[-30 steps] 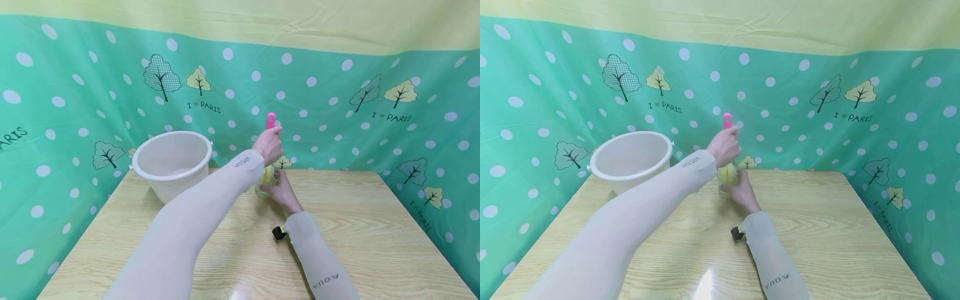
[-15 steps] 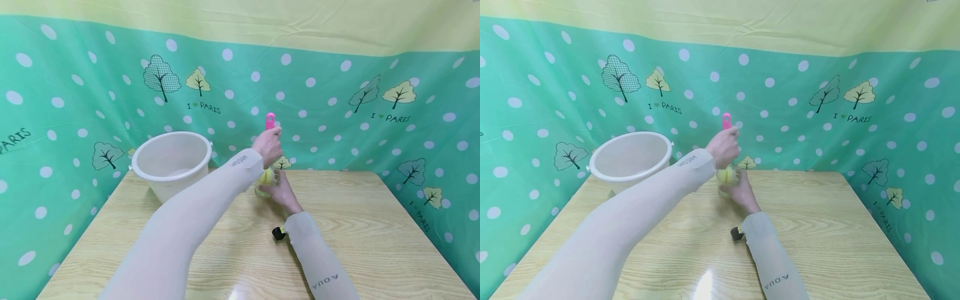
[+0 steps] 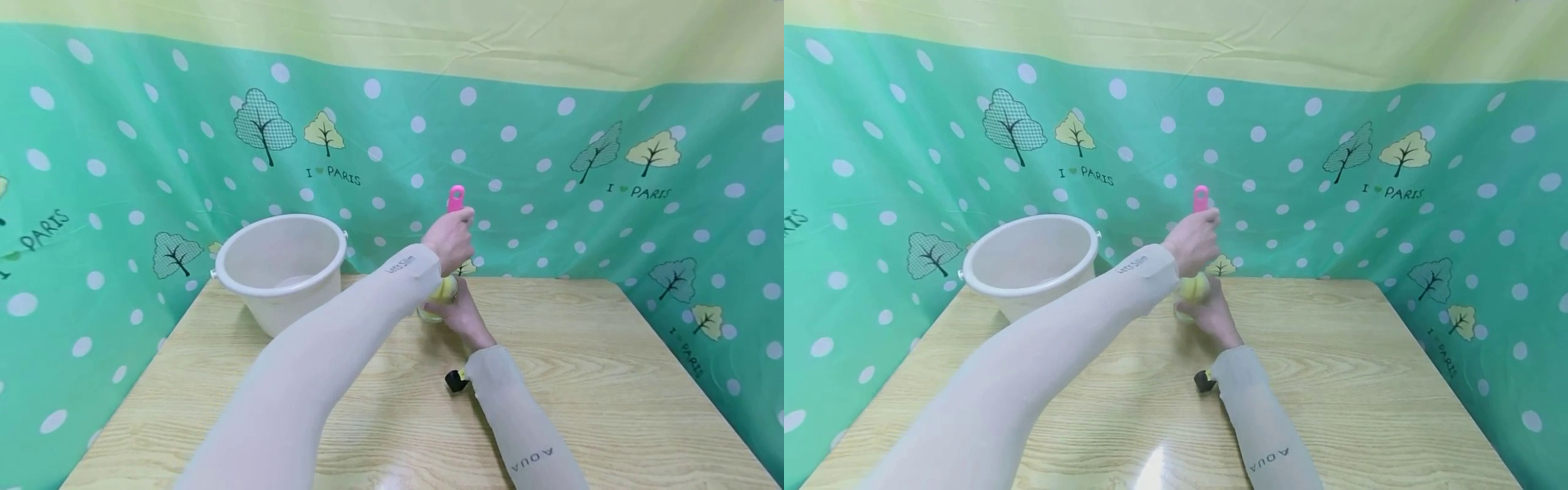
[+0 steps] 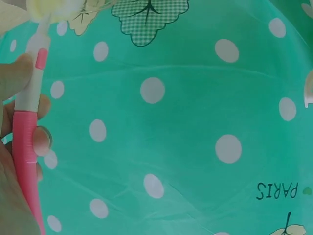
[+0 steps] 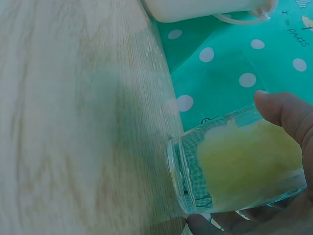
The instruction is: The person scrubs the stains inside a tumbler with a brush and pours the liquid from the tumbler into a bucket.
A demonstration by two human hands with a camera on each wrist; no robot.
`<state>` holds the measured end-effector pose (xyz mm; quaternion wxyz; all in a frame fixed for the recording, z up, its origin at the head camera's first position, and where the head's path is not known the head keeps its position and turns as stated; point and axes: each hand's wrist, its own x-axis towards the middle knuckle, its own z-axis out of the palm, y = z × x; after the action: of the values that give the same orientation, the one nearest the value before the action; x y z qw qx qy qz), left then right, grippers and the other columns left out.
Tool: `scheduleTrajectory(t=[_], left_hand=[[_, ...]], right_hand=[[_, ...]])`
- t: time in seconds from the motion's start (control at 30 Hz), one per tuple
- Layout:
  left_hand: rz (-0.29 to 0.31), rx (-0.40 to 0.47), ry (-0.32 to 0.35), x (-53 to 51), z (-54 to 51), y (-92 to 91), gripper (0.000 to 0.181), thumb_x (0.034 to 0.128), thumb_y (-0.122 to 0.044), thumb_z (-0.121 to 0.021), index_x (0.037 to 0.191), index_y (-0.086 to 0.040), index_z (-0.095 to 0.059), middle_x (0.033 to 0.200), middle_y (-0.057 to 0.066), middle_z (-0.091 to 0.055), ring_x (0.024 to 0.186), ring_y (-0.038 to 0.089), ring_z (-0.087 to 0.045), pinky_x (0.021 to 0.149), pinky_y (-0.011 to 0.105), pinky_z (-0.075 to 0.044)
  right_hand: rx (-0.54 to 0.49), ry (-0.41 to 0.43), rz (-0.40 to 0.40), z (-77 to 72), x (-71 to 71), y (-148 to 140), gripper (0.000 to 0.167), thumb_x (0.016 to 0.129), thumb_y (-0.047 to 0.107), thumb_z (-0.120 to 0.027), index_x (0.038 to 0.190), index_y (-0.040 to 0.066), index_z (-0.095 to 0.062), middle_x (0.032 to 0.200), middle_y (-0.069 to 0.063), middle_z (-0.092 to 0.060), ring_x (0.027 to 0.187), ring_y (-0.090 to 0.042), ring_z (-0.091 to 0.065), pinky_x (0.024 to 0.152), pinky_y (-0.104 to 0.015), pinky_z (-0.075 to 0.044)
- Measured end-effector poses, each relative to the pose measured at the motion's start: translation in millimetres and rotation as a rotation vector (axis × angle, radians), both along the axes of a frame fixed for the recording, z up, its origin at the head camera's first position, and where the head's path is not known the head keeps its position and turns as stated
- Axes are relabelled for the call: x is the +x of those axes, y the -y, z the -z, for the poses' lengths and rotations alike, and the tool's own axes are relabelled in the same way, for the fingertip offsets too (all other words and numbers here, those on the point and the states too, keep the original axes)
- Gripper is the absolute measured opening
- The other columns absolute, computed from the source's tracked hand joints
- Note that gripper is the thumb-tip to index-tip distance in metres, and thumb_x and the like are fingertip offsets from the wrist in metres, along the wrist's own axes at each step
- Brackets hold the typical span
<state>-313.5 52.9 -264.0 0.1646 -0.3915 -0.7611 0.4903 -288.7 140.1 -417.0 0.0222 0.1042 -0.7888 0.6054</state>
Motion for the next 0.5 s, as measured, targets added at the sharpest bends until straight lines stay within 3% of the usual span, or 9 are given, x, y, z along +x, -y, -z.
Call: scheduleTrajectory(t=[0.2, 0.5], left_hand=[[0.029, -0.032, -0.069, -0.1, 2.3, -6.3, 0.017, 0.0934, -0.027, -0.053, 0.093, -0.019, -0.068, 0.086, -0.005, -0.064, 0.089, 0.019, -0.040, 0.094, 0.038, -0.022], [-0.016, -0.040, -0.098, -7.7, 5.1, -2.7, 0.016, 0.0930, -0.028, -0.056, 0.095, -0.018, -0.068, 0.088, -0.003, -0.065, 0.096, 0.023, -0.045, 0.097, 0.042, -0.023]], right_hand=[[0.045, 0.072, 0.077, 13.1, -1.3, -2.8, 0.083, 0.075, 0.024, -0.081, 0.138, 0.011, -0.027, 0.125, -0.008, -0.045, 0.112, -0.025, -0.046, 0.101, -0.043, -0.036], [0.061, 0.117, 0.102, 14.4, -2.7, -1.3, 0.091, 0.075, 0.027, -0.080, 0.143, 0.009, -0.023, 0.133, -0.010, -0.040, 0.121, -0.028, -0.043, 0.105, -0.047, -0.033]])
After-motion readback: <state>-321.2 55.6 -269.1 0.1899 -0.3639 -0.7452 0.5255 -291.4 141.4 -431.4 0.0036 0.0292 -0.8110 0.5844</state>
